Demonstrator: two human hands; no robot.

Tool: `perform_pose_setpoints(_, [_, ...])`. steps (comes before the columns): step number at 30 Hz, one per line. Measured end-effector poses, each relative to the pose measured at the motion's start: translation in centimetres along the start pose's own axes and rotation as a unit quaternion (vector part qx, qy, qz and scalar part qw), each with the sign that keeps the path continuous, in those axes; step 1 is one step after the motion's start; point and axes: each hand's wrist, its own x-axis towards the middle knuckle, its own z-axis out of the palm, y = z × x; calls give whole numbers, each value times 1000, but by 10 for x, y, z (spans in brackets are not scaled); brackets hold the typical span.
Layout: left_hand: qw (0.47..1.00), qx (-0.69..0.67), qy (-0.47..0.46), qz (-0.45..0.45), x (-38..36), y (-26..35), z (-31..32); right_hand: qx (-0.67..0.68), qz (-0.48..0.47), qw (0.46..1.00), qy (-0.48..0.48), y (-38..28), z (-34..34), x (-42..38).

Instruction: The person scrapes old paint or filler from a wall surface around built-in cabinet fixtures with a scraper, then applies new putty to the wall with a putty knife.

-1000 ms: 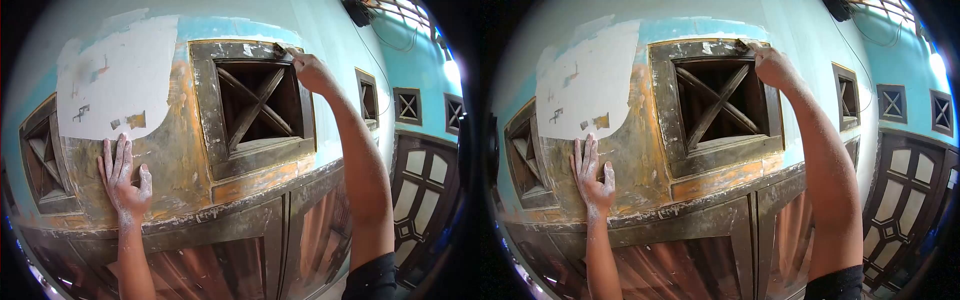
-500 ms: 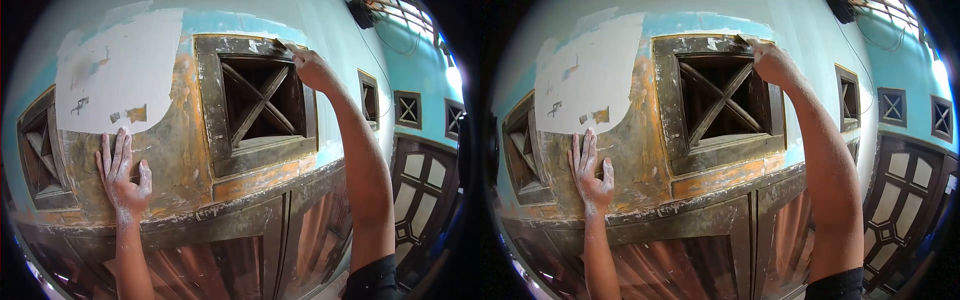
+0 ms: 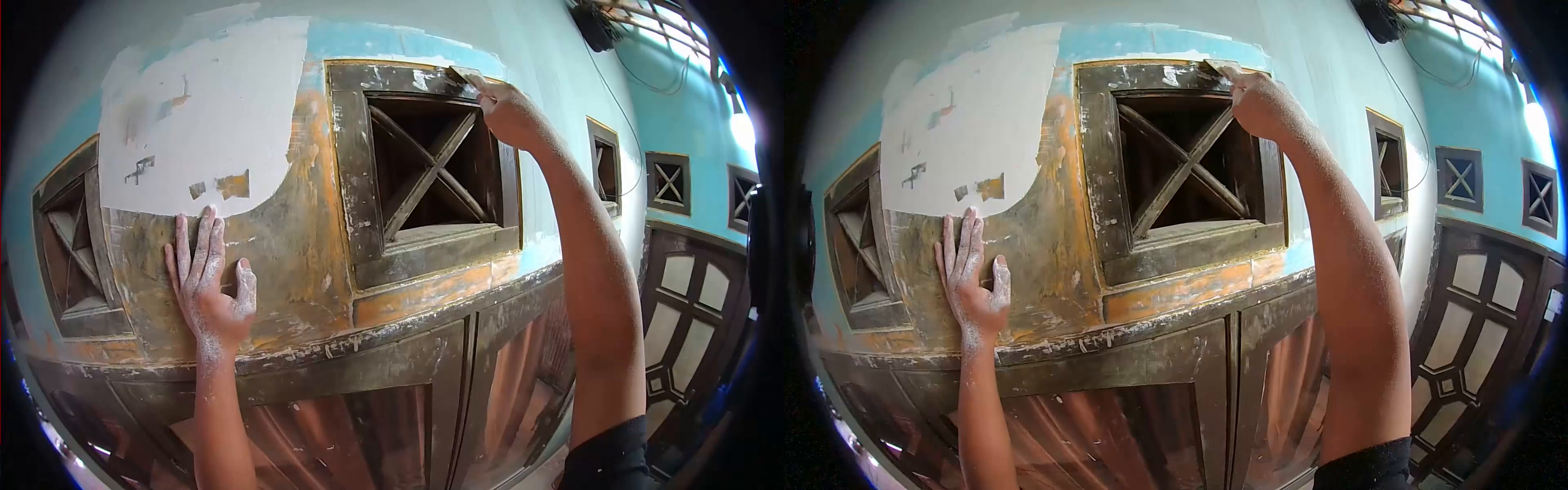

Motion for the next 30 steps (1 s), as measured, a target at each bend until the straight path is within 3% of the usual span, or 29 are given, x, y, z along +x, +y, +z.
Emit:
perform_pose_setpoints(19, [1000, 4, -6, 0, -1, -1, -1, 22, 17, 1000, -5, -6, 14, -1])
perform_pose_setpoints(22, [1000, -1, -1, 4, 1, 2, -2, 26, -9, 998, 51, -9, 13, -3])
perform_pose_setpoints(25, [1000, -1, -1, 1, -1, 0, -2, 42, 12, 999, 4, -3, 14, 6])
perform_pose_setpoints(27, [1000, -4, -1, -1, 0, 3, 1, -9, -12, 999, 40, -4, 22, 12])
perform_pose_setpoints(30, [1000, -2, -2, 3, -1, 0, 0, 23, -28, 998, 50, -10, 18, -3])
